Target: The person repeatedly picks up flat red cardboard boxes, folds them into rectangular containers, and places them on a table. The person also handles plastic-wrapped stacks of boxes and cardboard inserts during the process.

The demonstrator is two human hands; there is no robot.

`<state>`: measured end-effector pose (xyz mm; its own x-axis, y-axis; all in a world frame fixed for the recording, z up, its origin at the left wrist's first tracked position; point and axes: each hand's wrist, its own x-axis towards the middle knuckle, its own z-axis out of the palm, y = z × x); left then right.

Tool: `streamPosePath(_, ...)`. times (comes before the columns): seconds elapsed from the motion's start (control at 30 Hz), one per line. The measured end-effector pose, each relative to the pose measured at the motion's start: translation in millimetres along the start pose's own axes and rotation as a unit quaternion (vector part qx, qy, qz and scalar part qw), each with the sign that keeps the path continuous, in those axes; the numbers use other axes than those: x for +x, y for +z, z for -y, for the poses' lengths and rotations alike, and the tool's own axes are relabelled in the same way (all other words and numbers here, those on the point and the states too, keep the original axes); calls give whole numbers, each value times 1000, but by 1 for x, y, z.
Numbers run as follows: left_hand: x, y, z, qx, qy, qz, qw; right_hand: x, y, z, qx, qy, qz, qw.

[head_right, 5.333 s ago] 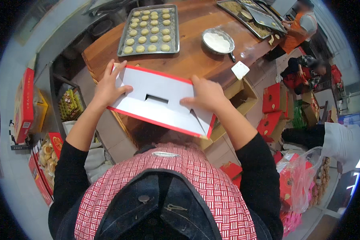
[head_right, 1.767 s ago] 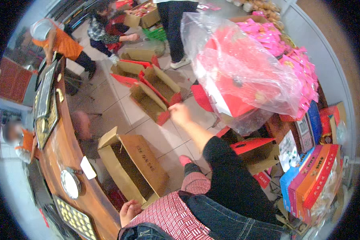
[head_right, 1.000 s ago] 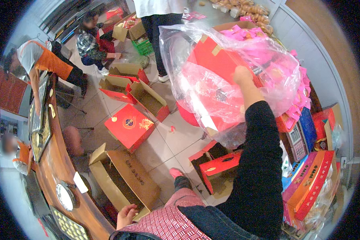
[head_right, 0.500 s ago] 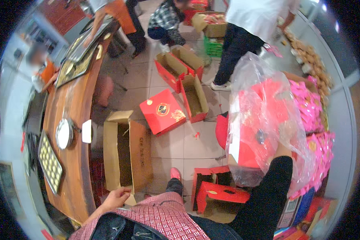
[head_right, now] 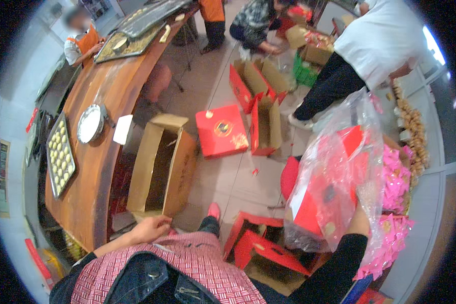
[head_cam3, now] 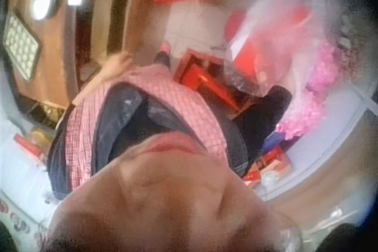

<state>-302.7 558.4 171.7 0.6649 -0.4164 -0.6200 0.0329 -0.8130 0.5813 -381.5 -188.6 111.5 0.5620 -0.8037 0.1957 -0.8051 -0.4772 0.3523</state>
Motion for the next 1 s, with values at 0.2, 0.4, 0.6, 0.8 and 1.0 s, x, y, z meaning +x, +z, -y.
streamPosePath(0.2,-4,-4,7,-28,51,-7,998,-13,-168,-8,57,-30,-125,990)
streamPosePath(0.4,-12,-7,20,-39,116,-10,992,-92,-391,-40,76,-113,-288,948)
streamPosePath(0.6,-32,-9,65,-159,120,-60,978,-237,-554,-8,366,-192,-375,830)
streamPosePath(0.8,-81,-74,128,-450,151,-259,841,-299,-591,81,511,-347,-367,696)
streamPosePath(1.0,-217,-147,230,-561,363,-380,640,-386,-567,299,859,-392,126,305)
